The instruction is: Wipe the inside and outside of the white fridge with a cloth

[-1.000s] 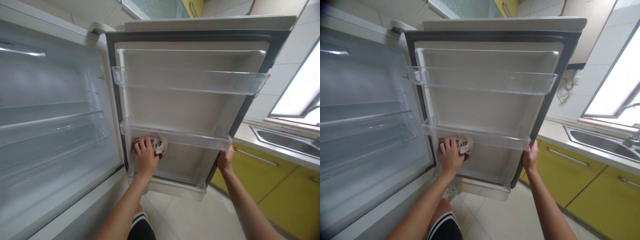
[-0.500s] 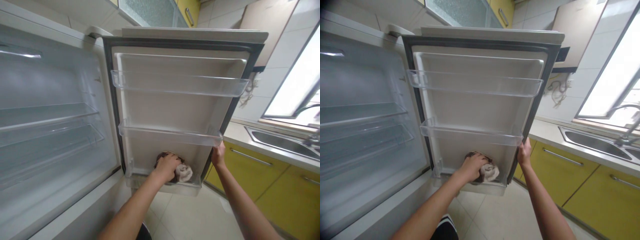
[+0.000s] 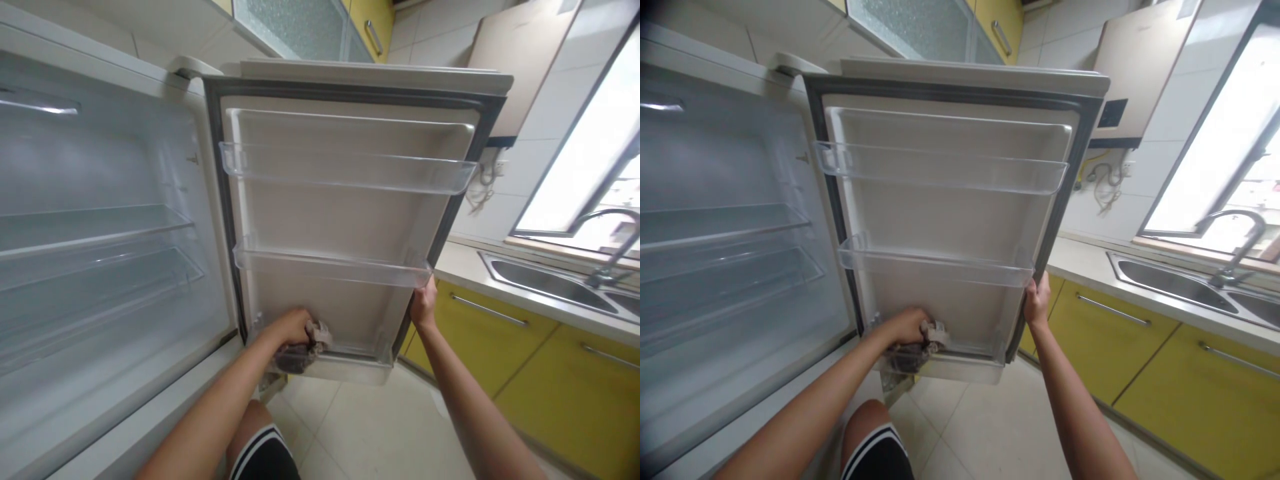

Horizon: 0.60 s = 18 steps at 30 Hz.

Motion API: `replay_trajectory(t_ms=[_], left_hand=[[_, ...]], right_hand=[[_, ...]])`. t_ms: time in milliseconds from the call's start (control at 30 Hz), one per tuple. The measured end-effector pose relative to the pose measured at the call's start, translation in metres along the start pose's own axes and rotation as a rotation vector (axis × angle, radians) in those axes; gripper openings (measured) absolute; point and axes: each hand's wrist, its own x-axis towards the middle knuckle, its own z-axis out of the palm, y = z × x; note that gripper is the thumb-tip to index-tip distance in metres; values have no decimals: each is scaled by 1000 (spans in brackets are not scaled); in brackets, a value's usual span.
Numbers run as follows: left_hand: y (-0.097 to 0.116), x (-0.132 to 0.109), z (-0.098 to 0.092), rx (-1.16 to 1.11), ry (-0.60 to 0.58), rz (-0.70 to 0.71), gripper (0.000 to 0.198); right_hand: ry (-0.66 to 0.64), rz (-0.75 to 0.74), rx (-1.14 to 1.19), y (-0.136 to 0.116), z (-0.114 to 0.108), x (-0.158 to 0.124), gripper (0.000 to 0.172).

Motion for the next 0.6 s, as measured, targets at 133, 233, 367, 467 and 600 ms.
replay_trajectory(t_ms=[133,233,367,467,600], left_hand=[[54,24,25,-158,31,94,18],[90,27,35,-234,140,149,21],[110,5,25,-276,336,184,32],[111,-23,12,-192,549,252,40],[126,-54,9,56,759,464,57]], right_hand=[[-17,24,-23,-8,-3,-4,73],[-38,69,5,-13,-5,-6,78],[-60,337,137,-27,-15,-20,86],[73,453,148,-54,-30,-55,86],[51,287,145,-103,-46,-132,64]])
